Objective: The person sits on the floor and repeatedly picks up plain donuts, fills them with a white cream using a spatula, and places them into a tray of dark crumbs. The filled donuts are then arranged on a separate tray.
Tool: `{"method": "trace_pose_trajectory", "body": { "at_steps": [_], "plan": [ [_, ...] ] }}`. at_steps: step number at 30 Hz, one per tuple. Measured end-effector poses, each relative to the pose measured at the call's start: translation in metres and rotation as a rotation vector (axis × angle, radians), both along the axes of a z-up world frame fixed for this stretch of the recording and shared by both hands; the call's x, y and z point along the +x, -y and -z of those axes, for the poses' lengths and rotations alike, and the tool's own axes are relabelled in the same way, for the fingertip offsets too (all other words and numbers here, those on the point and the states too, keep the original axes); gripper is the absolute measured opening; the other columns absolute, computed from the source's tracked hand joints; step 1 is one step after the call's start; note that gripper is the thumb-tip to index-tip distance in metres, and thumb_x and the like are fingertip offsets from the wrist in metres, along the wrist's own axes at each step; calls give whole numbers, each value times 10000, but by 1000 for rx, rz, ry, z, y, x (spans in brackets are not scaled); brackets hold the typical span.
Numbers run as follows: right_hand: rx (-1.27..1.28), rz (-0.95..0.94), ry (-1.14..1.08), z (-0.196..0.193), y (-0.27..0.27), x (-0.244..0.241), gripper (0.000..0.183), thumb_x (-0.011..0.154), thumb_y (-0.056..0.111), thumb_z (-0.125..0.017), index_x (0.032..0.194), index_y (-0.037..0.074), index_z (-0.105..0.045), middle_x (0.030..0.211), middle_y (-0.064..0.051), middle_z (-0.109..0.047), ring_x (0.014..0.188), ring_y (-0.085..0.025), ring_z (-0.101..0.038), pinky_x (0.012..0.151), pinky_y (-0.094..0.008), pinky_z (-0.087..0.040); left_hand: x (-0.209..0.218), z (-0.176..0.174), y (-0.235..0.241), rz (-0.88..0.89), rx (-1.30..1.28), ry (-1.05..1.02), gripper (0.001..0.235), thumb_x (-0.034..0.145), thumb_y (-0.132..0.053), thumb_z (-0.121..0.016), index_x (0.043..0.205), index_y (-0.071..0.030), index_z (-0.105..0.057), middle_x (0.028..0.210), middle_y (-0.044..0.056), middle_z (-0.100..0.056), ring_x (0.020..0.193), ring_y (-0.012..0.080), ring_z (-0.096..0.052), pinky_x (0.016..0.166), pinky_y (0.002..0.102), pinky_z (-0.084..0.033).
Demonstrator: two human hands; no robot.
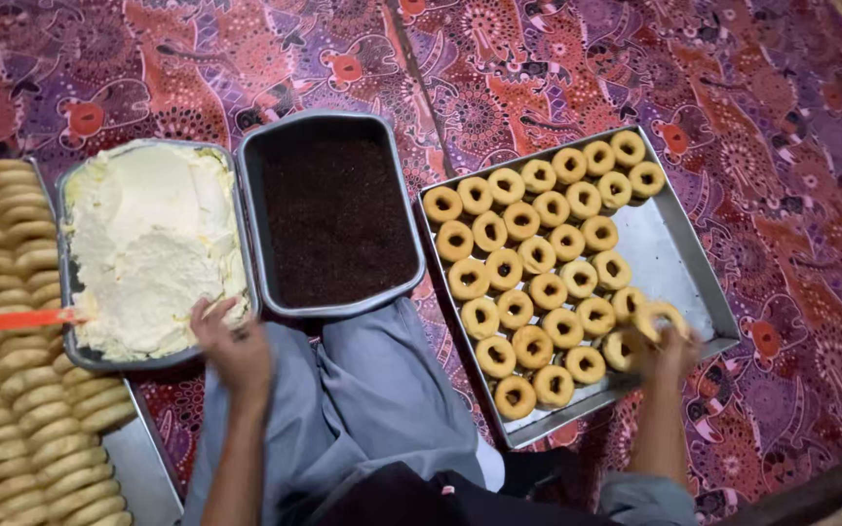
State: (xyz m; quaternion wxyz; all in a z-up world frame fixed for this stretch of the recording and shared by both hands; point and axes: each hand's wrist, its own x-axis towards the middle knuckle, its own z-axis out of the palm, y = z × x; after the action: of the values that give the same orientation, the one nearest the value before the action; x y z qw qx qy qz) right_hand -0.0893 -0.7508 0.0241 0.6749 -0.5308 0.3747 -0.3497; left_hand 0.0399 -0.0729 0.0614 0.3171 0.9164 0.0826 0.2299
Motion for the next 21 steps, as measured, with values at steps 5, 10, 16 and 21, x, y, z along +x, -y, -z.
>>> {"method": "trace_pose_trajectory", "body": {
  "at_steps": [5, 10, 16, 21],
  "plan": [
    [-216, -176, -727, -23, 42, -13, 318, 904, 86, -654, 1210, 8, -614, 1054, -109, -659, 862, -222, -649, 710, -352, -542, -72, 67, -102, -515, -167, 134, 190, 951, -13, -625, 1139, -9, -599, 1332, 221, -481, 1209, 383, -529, 1016, 474, -502],
    [34, -350, -885, -34, 24, 12, 415, 879, 87, -655, 1278, -12, -602, 1148, -192, -613, 983, -320, -588, 812, -435, -491, -114, 110, -162, -1075, -159, -131, 455, 843, -105, -698, 1252, -21, -519, 1258, 247, -499, 1122, 442, -500, 999, 605, -408],
    [-430, -81, -1095, -53, -9, 29, 531, 848, 89, -656, 1360, -37, -587, 1259, -292, -558, 1127, -438, -515, 934, -535, -430, -66, 116, -197, -871, -109, -151, 1014, 825, -423, -879, 1558, -19, -307, 1501, 296, -439, 1250, 548, -415, 1049, 622, -323],
    [-1226, 42, -752, -48, -74, 72, 552, 861, 63, -659, 1388, -62, -552, 1337, -289, -521, 1264, -443, -464, 1106, -573, -386, -44, 121, -208, -919, -247, -334, 660, 1010, -590, -733, 1228, 0, -532, 1221, 268, -605, 1128, 514, -541, 1002, 612, -420]
  ]
}}
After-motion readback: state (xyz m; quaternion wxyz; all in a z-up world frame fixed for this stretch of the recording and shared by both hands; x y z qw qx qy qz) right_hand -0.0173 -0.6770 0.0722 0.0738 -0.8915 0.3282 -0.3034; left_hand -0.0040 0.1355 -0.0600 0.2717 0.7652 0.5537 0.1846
